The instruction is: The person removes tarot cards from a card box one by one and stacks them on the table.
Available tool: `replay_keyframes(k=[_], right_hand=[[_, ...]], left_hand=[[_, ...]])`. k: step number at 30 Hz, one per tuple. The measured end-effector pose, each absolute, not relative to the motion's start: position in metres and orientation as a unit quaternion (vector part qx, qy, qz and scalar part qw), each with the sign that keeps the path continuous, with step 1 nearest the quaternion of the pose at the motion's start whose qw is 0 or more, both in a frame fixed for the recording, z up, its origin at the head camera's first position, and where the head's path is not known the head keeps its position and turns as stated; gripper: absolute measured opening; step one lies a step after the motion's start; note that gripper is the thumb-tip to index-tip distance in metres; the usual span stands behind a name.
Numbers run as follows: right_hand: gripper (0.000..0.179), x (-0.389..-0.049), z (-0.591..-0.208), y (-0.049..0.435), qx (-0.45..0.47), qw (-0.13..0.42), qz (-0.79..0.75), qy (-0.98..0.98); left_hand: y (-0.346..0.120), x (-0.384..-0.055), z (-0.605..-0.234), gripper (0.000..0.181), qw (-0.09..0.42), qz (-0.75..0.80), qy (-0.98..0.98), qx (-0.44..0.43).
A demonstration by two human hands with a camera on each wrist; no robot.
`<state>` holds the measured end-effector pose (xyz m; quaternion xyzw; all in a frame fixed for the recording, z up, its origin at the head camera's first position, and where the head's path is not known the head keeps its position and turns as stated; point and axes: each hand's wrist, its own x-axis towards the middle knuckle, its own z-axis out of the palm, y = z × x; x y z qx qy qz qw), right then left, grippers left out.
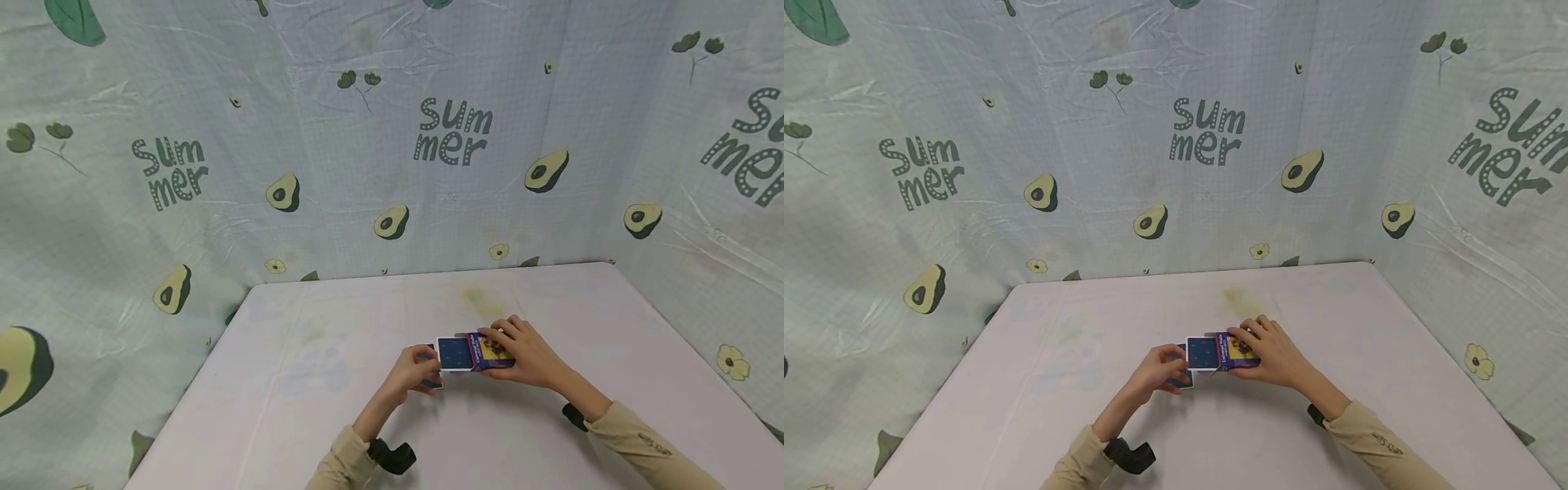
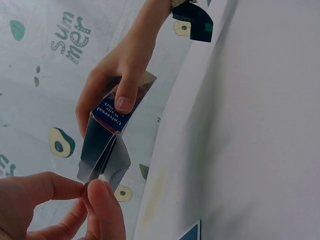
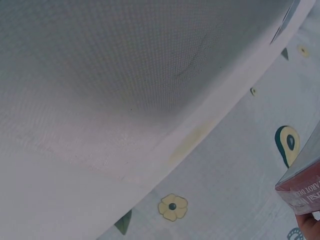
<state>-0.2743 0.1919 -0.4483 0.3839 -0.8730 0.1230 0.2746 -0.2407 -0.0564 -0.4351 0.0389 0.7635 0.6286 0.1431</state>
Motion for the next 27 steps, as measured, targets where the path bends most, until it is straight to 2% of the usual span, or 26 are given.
replay_keyframes(k=[27], right_hand=[[0.071, -0.275, -0.447, 0.193, 0.380, 0.278, 0.123, -0.874]], left_hand=[[-0.073, -0.240, -0.434, 0.022, 0.130, 0.631, 0.764, 0.045]])
